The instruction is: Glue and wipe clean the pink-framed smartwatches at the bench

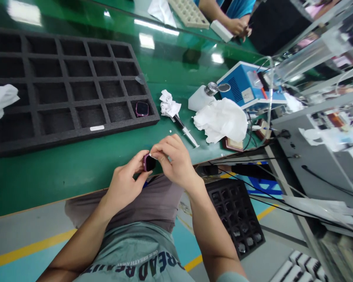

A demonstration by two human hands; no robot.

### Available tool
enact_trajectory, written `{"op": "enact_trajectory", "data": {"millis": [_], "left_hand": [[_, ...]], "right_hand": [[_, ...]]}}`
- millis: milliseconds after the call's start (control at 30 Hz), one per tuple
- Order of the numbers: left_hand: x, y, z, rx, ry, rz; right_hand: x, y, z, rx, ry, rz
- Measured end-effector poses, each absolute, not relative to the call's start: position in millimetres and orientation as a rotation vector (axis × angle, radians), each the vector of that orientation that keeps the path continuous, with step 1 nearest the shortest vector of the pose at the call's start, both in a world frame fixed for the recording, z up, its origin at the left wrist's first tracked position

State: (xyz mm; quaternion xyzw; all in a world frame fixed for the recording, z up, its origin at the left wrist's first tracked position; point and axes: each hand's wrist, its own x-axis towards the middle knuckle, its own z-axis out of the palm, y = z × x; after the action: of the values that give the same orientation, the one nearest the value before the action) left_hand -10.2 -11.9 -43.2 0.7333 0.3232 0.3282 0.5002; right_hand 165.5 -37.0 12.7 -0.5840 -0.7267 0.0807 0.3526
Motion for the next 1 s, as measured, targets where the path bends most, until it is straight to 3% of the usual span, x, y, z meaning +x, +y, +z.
{"op": "enact_trajectory", "data": {"millis": [433, 700, 1000], "left_hand": [[-11.3, -11.6, -43.7, 1.743, 0.785, 0.872], [-5.2, -11.1, -35.8, 1.269, 0.742, 0.936], [-2.8, -10.8, -32.8, 1.215, 0.806, 0.977]], "right_hand": [[161.9, -34.0, 16.3, -1.401, -1.936, 0.265], [180.5, -54.0, -9.5, -1.593, -1.662, 0.368], [138.1, -40.4, 5.3, -1.559, -1.242, 0.361]]}}
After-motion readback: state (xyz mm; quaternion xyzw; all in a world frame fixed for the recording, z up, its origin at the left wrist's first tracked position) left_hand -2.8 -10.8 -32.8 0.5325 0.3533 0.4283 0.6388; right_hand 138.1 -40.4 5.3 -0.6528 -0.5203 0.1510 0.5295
